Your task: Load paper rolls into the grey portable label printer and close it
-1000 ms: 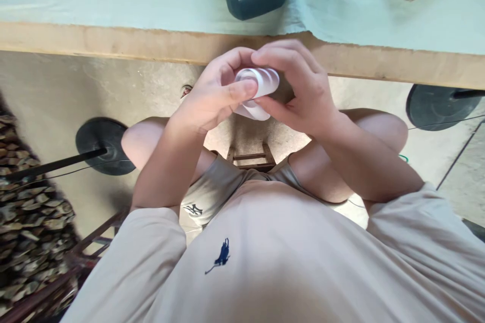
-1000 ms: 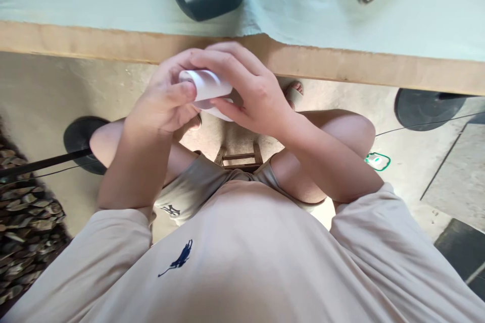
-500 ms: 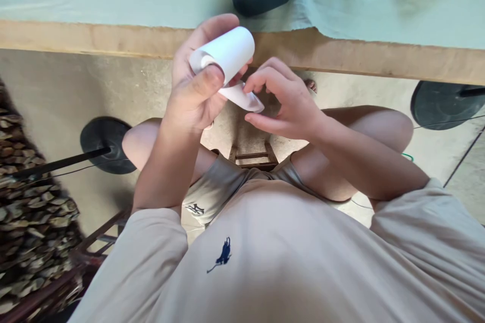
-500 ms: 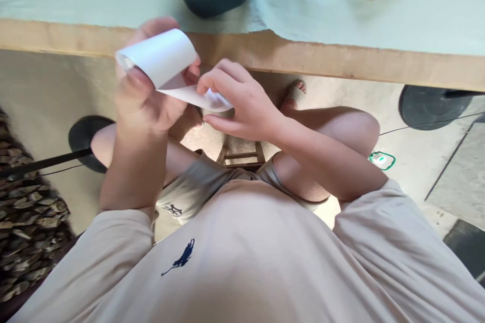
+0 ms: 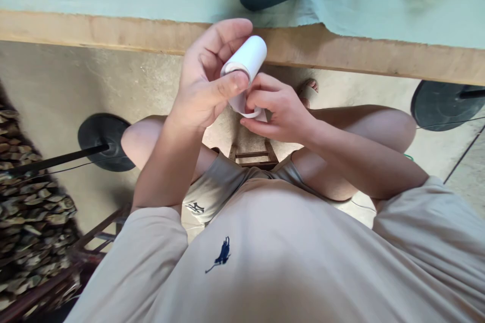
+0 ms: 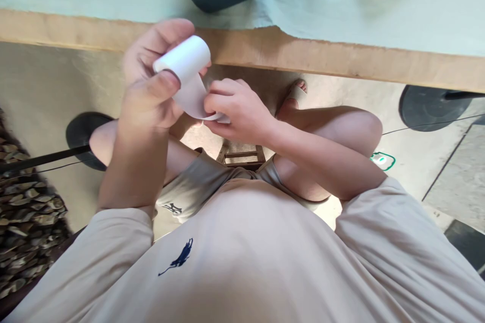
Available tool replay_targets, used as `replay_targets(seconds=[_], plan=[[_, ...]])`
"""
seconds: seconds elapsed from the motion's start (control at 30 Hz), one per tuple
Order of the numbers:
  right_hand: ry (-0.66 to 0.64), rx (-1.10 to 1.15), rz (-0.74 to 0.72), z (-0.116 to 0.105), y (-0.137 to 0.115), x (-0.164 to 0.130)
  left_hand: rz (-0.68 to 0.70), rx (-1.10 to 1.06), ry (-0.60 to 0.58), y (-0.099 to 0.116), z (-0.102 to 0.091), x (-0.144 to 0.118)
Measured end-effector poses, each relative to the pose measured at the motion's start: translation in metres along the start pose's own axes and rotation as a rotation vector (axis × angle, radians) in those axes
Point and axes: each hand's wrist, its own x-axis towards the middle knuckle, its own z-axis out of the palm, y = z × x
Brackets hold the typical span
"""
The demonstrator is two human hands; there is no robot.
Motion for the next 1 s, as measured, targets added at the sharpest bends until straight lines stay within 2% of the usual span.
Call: replay_targets(seconds=[0.13, 0.27, 0.33, 0.43, 0.47, 0.57, 0.63, 0.73, 0.8, 0.9, 1.0], plan=[[0.032, -0.189, -0.035, 0.012, 0.002, -0.009, 0.075, 0.023, 0.068, 0.005, 0.003, 0.001], [0.108, -0.328, -0.054, 0.02, 0.005, -0.016, 0.125, 0.031, 0.043, 0.006, -0.004, 0.006], [0.104, -0.371, -0.051, 0.02, 0.006, -0.018, 0.186, 0.034, -0.05, 0.004, -0.01, 0.011], [0.087, -0.312, -0.096, 0.009, 0.005, -0.016, 0.319, 0.028, -0.328, 0.004, -0.02, 0.015], [0.102, -0.258, -0.099, 0.003, 0.005, -0.014, 0.305, 0.033, -0.36, 0.005, -0.021, 0.015], [0.258, -0.135, -0.042, -0.021, 0.003, -0.005, 0.181, 0.063, -0.307, 0.01, -0.018, 0.008], [0.332, -0.105, -0.06, -0.035, 0.003, 0.002, 0.074, 0.059, -0.319, 0.012, -0.013, 0.004], [0.287, -0.131, -0.192, -0.046, 0.003, 0.007, -0.104, -0.01, -0.379, 0.011, -0.006, 0.002], [0.232, -0.172, -0.242, -0.048, 0.003, 0.007, -0.167, -0.045, -0.398, 0.009, -0.002, 0.004], [0.189, -0.225, -0.213, -0.047, 0.003, 0.005, -0.179, -0.07, -0.421, 0.006, -0.002, 0.006], [0.266, -0.265, -0.207, -0.045, 0.004, 0.004, -0.157, -0.033, -0.411, 0.002, -0.005, 0.007]])
